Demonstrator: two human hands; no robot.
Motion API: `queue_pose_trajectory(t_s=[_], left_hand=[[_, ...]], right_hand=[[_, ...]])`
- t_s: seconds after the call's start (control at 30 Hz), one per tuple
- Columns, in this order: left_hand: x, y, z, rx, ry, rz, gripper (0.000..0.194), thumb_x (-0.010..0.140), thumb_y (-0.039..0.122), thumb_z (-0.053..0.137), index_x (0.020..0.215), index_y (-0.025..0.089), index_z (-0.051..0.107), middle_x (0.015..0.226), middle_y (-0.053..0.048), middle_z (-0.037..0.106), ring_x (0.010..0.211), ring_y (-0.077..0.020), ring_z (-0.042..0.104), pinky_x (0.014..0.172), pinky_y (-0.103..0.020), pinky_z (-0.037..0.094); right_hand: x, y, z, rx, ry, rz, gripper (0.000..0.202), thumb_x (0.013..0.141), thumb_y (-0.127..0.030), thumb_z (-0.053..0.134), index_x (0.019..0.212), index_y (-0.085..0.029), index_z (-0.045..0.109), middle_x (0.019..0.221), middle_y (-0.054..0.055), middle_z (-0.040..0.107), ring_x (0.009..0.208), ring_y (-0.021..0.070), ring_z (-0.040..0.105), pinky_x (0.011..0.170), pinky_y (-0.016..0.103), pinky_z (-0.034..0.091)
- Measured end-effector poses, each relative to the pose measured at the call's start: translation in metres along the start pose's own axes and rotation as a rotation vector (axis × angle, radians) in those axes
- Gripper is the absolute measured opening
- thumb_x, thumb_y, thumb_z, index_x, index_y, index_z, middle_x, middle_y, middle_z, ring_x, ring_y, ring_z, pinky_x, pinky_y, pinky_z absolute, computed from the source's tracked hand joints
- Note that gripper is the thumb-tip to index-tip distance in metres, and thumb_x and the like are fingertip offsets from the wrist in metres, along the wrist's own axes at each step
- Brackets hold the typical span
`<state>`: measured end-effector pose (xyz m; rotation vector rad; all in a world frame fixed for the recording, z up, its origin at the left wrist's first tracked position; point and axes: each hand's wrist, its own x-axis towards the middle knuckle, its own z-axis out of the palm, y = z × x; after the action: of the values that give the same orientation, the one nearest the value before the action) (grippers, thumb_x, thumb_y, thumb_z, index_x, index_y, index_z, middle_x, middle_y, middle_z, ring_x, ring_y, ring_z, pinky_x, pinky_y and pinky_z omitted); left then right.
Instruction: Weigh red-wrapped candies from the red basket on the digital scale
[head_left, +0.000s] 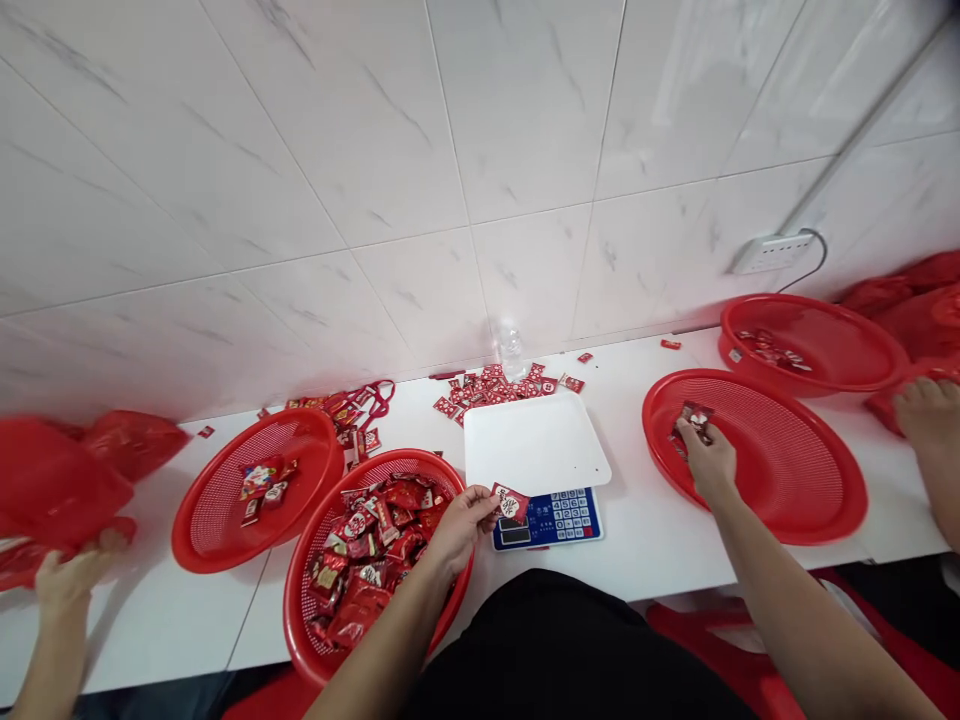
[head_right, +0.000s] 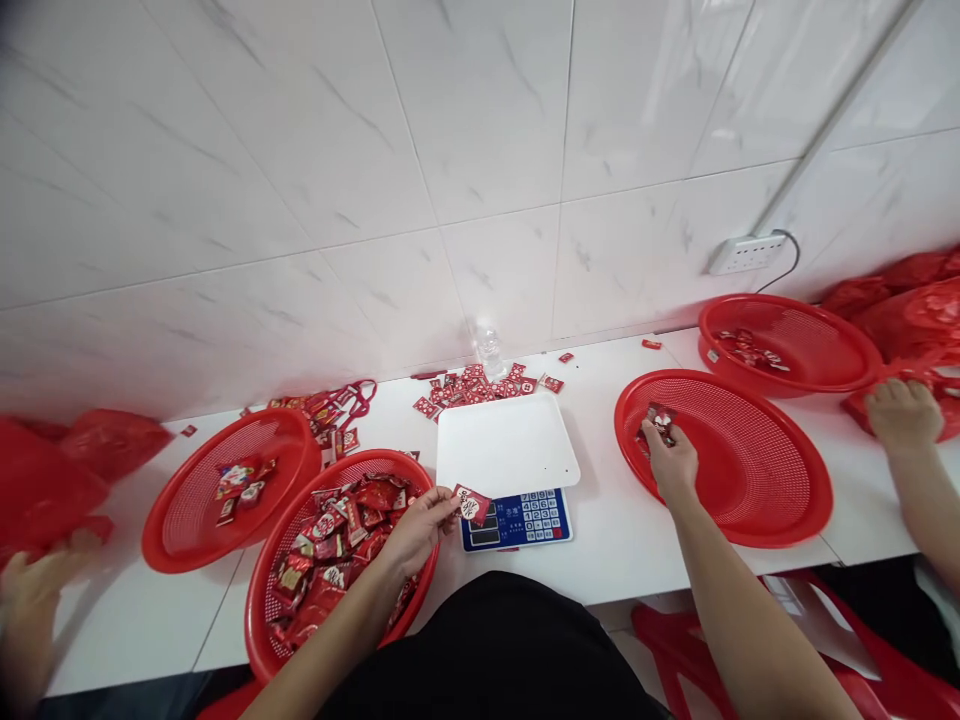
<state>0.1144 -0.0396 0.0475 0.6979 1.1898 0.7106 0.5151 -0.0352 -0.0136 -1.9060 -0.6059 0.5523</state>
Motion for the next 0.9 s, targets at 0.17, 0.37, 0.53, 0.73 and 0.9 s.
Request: queue_pose_trajectory(t_s=[0.17,0.37,0.53,0.73,0.9], left_hand=[[0.001,-0.002,0.005,0.001,-0.031,-0.024,0.031,0.062,0.033,0.077,0.070,0.017,0.052,0.061,0.004,0.055,0.054,-0.0062,0.050,0.056,-0.019,0.037],[-0.001,-0.006,0.003,-0.015,-0.030,-0.024,0.032,0.060,0.034,0.077,0.072,0.017,0.052,0.062,0.004,0.055,0.056,-0.0067,0.050,0.057,-0.019,0.038],[-0.001,-0.013,0.007,0.021,-0.015,0.014,0.033,0.060,0.034,0.077,0.072,0.016,0.052,0.061,0.004,0.055,0.054,-0.0068,0.050,0.057,-0.020,0.039],[0.000,-0.030,0.019,0.152,-0.090,0.106,0.031,0.067,0.038,0.071,0.078,0.016,0.052,0.064,0.004,0.054,0.055,-0.0077,0.050,0.057,-0.021,0.040],[0.008,-0.038,-0.012,0.516,0.167,0.328,0.014,0.079,0.031,0.054,0.081,0.017,0.055,0.076,-0.001,0.059,0.073,-0.0137,0.056,0.072,-0.027,0.044]], right_hand=[[0.020,0.033,-0.029,-0.653,-0.093,-0.097,0.061,0.074,-0.063,0.046,0.112,-0.018,0.060,0.111,0.019,0.055,0.089,0.0309,0.057,0.074,0.045,0.043],[-0.002,0.024,-0.003,-0.734,-0.172,-0.273,0.063,0.080,-0.055,0.042,0.134,-0.022,0.042,0.146,0.017,0.025,0.131,0.0396,0.023,0.093,0.060,0.031],[-0.084,-0.025,0.051,-0.212,-0.596,-0.356,0.050,0.083,-0.049,0.044,0.124,-0.021,0.051,0.121,0.014,0.056,0.111,0.0268,0.052,0.092,0.045,0.043],[-0.173,-0.048,0.087,0.159,-1.399,0.078,0.052,0.077,-0.046,0.059,0.123,-0.023,0.050,0.095,0.005,0.066,0.078,0.0167,0.062,0.066,0.031,0.053],[-0.163,-0.036,0.092,0.122,-1.143,0.235,0.053,0.075,-0.045,0.063,0.121,-0.020,0.051,0.091,0.006,0.068,0.078,0.0171,0.064,0.069,0.031,0.054]])
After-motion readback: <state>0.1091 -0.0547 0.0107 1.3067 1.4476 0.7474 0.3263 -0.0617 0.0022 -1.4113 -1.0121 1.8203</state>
